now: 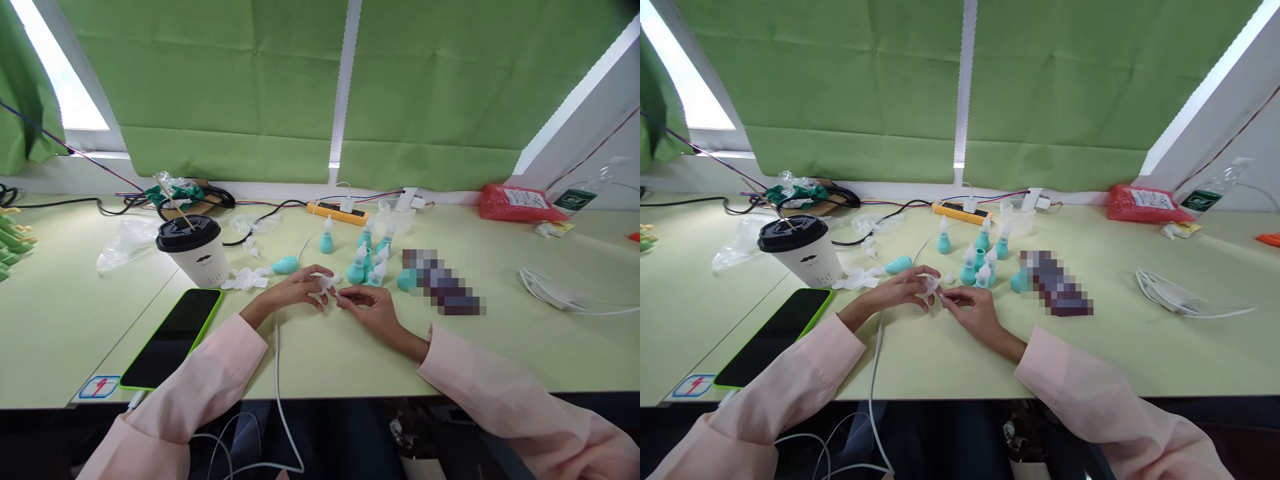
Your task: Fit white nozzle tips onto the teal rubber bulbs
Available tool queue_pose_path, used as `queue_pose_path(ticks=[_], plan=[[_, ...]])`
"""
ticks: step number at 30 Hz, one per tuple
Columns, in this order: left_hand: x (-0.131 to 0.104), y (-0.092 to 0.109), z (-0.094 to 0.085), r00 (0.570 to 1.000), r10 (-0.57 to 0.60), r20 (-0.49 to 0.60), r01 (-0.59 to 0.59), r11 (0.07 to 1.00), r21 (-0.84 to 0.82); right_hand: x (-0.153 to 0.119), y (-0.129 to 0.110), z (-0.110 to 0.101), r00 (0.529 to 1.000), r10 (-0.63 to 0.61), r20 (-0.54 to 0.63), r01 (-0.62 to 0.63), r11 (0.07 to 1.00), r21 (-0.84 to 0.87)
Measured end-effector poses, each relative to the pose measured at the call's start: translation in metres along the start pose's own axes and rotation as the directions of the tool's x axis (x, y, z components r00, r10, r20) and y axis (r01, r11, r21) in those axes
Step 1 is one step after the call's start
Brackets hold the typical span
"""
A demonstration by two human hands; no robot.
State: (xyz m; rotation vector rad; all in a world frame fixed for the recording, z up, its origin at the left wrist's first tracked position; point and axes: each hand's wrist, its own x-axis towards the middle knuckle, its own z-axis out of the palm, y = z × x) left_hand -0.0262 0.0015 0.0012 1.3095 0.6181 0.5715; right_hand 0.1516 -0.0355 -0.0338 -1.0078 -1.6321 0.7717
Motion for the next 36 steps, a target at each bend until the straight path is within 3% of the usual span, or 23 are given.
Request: queue_pose_path(ticks=[4,7,13,19,23,36], plan=[[0.002,-0.0022,0.0013,0.997,-0.052,0.056,0.057,0.994,-0.091,0.0,-0.0021,-0.0006,0.999,-0.035,-0.039,0.034,0.999,-0.028],[0.0029,-0.0033,0.0037,0.997,-0.037,0.065,0.041,0.997,-0.065,0.0005,-0.005,-0.0016,0.994,-0.107,-0.033,0.105,0.992,-0.063],[0.0044,-0.0037,0.0068,1.0,-0.009,-0.017,0.011,0.995,0.103,0.0004,-0.0045,-0.002,0.977,-0.211,-0.038,0.205,0.97,-0.134],[0.0051,-0.0062,0.008,0.99,0.058,-0.128,-0.05,0.997,0.065,0.0018,-0.0041,-0.0025,0.942,-0.326,-0.086,0.301,0.929,-0.216],[0.0041,-0.0059,0.0076,0.986,0.081,-0.146,-0.071,0.995,0.069,0.0025,-0.0056,-0.0032,0.922,-0.378,-0.081,0.348,0.903,-0.252],[0.0043,-0.0063,0.0081,0.977,0.018,-0.213,-0.011,0.999,0.036,0.0018,-0.005,-0.0033,0.898,-0.43,-0.094,0.396,0.882,-0.257]])
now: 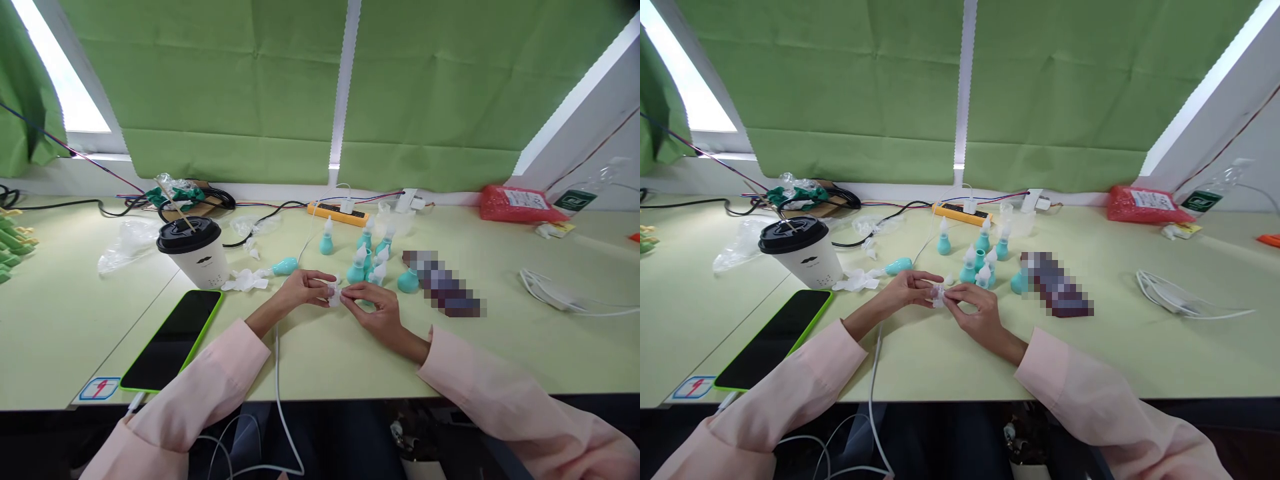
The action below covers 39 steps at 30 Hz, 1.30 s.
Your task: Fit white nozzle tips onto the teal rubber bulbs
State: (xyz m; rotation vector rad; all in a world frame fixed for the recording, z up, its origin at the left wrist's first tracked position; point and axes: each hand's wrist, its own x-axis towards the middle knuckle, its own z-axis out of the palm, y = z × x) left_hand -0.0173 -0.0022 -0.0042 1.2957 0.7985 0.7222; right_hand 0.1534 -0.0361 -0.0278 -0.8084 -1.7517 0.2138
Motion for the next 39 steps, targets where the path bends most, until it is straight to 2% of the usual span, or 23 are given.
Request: queue_pose_path(ticks=[5,17,30,39], plan=[[-0.0005,0.0005,0.0002,0.999,-0.008,-0.043,0.009,1.0,0.02,-0.0001,0.0018,-0.0001,1.0,-0.007,0.01,0.007,1.0,-0.004],[0.0013,-0.0027,0.001,0.999,-0.036,-0.036,0.036,0.999,-0.005,-0.0006,0.0002,-0.0003,0.999,0.005,0.043,-0.005,1.0,-0.012],[0.0003,-0.003,0.0007,0.999,-0.005,-0.048,0.006,1.0,0.028,0.0019,-0.0016,-0.0023,0.984,0.058,0.167,-0.055,0.998,-0.022],[-0.0008,-0.0009,0.0017,0.999,-0.011,-0.031,0.012,1.0,0.008,-0.0009,0.002,0.0,0.994,-0.027,0.111,0.03,0.999,-0.03]])
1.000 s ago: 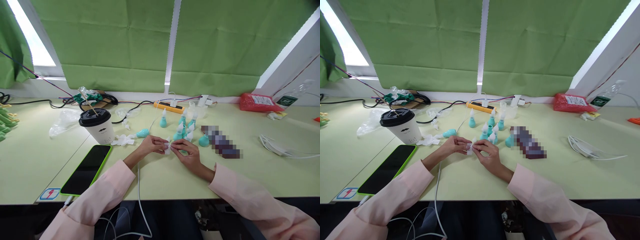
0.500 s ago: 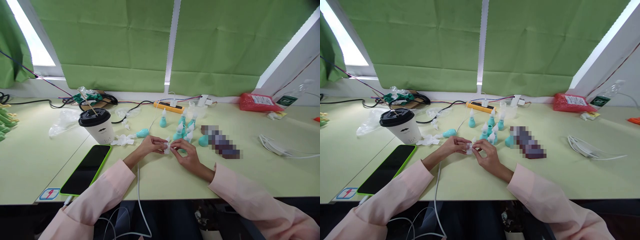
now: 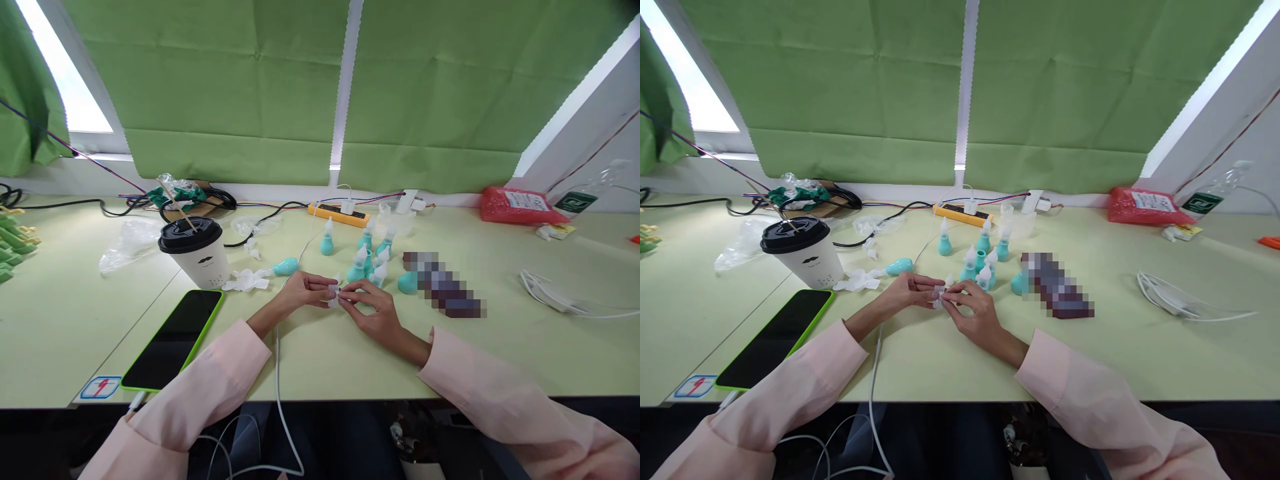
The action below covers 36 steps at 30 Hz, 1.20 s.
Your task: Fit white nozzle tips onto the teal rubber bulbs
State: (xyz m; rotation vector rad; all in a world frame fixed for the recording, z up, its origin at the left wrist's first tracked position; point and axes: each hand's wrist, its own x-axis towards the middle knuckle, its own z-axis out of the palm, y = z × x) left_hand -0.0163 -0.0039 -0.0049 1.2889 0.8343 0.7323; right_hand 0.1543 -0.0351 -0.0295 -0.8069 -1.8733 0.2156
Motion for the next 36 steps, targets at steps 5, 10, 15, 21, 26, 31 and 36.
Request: queue_pose_path(ticks=[5,10,15,21,26,31,36], plan=[[0.0001,-0.0012,-0.0001,1.0,-0.017,0.012,0.017,0.999,-0.04,0.002,-0.0021,0.0,1.0,-0.007,0.011,0.006,0.998,0.063],[0.0002,-0.0016,-0.0022,0.996,-0.028,0.085,0.043,0.981,-0.187,0.0049,-0.0047,-0.0013,1.0,0.005,-0.007,-0.004,0.99,0.141],[0.0002,-0.0003,-0.0024,0.988,-0.056,0.144,0.098,0.949,-0.299,0.0006,-0.0029,-0.0007,1.0,0.007,-0.015,-0.005,0.994,0.113],[-0.0002,-0.0008,-0.0032,0.973,-0.064,0.223,0.128,0.95,-0.285,-0.002,-0.0023,-0.0004,0.99,0.131,0.049,-0.134,0.987,0.086],[-0.001,-0.0007,-0.004,0.954,-0.053,0.295,0.131,0.959,-0.25,-0.0007,-0.0047,-0.001,0.99,0.123,0.071,-0.126,0.992,0.03],[-0.0026,-0.0003,-0.0032,0.953,-0.021,0.302,0.099,0.964,-0.246,0.0001,-0.0047,-0.0007,0.998,0.041,0.05,-0.042,0.999,0.003],[-0.0034,0.0001,-0.0029,0.949,-0.03,0.314,0.117,0.958,-0.261,0.001,-0.0039,-0.0011,0.999,0.0,0.038,0.0,1.0,-0.021]])
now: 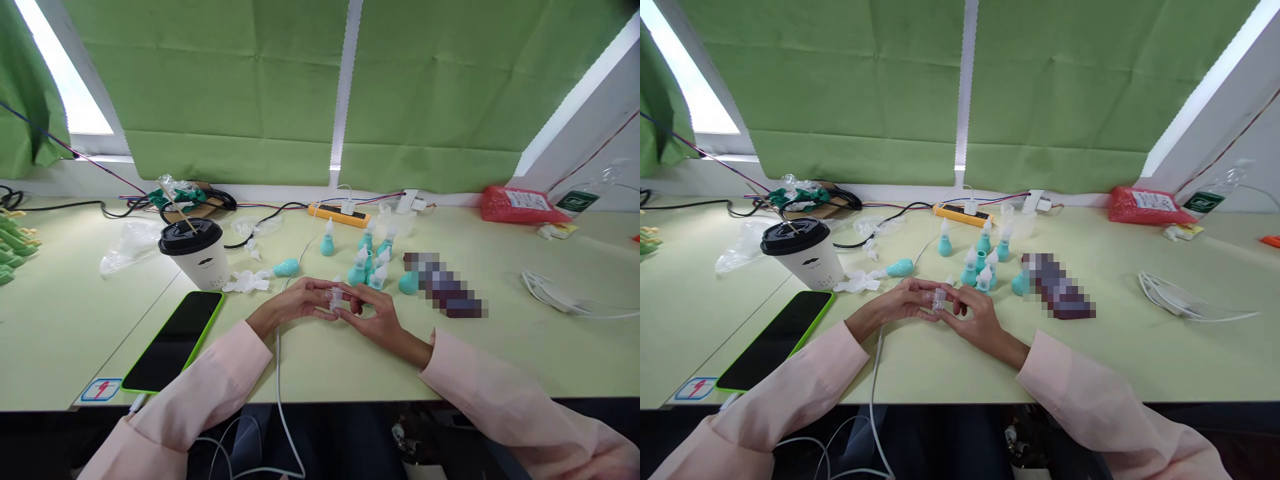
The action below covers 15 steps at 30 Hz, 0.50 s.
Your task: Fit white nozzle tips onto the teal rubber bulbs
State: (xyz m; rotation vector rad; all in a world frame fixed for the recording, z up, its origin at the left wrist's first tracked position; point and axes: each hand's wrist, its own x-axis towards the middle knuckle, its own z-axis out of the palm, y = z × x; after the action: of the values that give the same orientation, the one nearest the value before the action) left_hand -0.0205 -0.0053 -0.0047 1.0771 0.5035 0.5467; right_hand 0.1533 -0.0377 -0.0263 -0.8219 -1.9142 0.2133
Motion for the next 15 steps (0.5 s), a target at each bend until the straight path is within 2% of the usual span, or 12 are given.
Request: queue_pose_path(ticks=[9,15], plan=[[0.0015,-0.0003,0.0002,0.997,0.022,-0.067,-0.018,0.998,0.068,-0.001,0.0036,0.0015,1.0,-0.015,0.009,0.015,1.0,-0.014],[0.0011,-0.0009,-0.0011,0.985,0.108,-0.134,-0.101,0.993,0.06,-0.0009,0.0021,0.0009,0.999,-0.043,-0.028,0.043,0.999,-0.028]])
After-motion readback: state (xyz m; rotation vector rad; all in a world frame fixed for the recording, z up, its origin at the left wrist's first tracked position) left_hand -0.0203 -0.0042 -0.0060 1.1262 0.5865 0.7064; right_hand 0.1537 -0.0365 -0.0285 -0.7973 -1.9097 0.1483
